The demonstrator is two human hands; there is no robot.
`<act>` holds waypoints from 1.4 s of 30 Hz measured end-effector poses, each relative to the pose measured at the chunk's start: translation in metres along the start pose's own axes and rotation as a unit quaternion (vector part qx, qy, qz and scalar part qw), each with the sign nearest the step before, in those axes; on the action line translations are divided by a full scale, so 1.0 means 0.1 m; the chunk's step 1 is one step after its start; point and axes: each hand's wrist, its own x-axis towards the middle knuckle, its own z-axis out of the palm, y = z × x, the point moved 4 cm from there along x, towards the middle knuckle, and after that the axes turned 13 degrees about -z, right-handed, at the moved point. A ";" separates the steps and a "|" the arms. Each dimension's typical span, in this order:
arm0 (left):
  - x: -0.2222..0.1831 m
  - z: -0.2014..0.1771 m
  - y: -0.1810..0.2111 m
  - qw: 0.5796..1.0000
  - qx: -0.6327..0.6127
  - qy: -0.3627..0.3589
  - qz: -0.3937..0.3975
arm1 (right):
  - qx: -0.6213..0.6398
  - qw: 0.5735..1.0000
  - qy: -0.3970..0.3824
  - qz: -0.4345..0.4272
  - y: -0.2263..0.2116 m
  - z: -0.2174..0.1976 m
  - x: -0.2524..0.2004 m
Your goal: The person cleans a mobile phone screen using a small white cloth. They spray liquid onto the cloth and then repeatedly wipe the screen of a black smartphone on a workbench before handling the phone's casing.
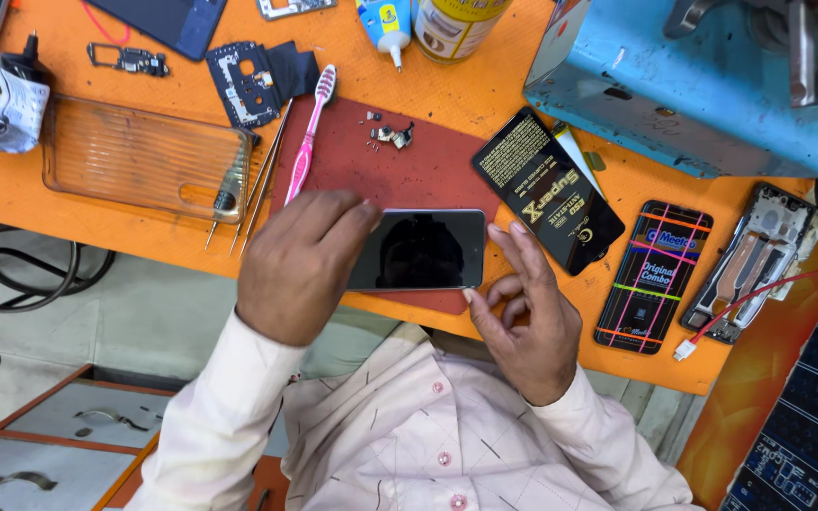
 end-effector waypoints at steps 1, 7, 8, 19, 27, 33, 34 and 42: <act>-0.05 -0.03 0.02 1.000 0.001 0.000 0.002 | 0.001 1.000 0.002 -0.001 0.00 0.01 0.02; -0.42 -0.12 0.13 0.997 0.017 -0.006 -0.078 | -0.048 0.999 0.013 -0.017 -0.03 0.06 0.20; -0.48 -0.12 0.15 0.996 0.011 -0.001 -0.088 | -0.045 0.998 0.021 -0.028 -0.04 0.07 0.23; -0.36 0.05 0.27 0.994 -0.001 0.009 -0.108 | -0.161 0.965 -0.040 -0.205 -0.30 0.04 0.20; 0.15 0.37 0.44 0.999 0.033 0.009 -0.019 | -0.139 0.955 -0.069 -0.254 -0.26 0.13 0.11; 0.19 0.44 0.57 0.999 -0.006 -0.031 -0.013 | -0.115 0.959 -0.051 -0.254 -0.20 0.11 0.11; 0.19 0.45 0.60 0.999 -0.006 -0.033 -0.012 | -0.115 0.959 -0.050 -0.253 -0.19 0.11 0.10; 0.19 0.47 0.57 0.998 -0.002 -0.039 -0.042 | -0.110 0.958 -0.048 -0.261 -0.16 0.11 0.08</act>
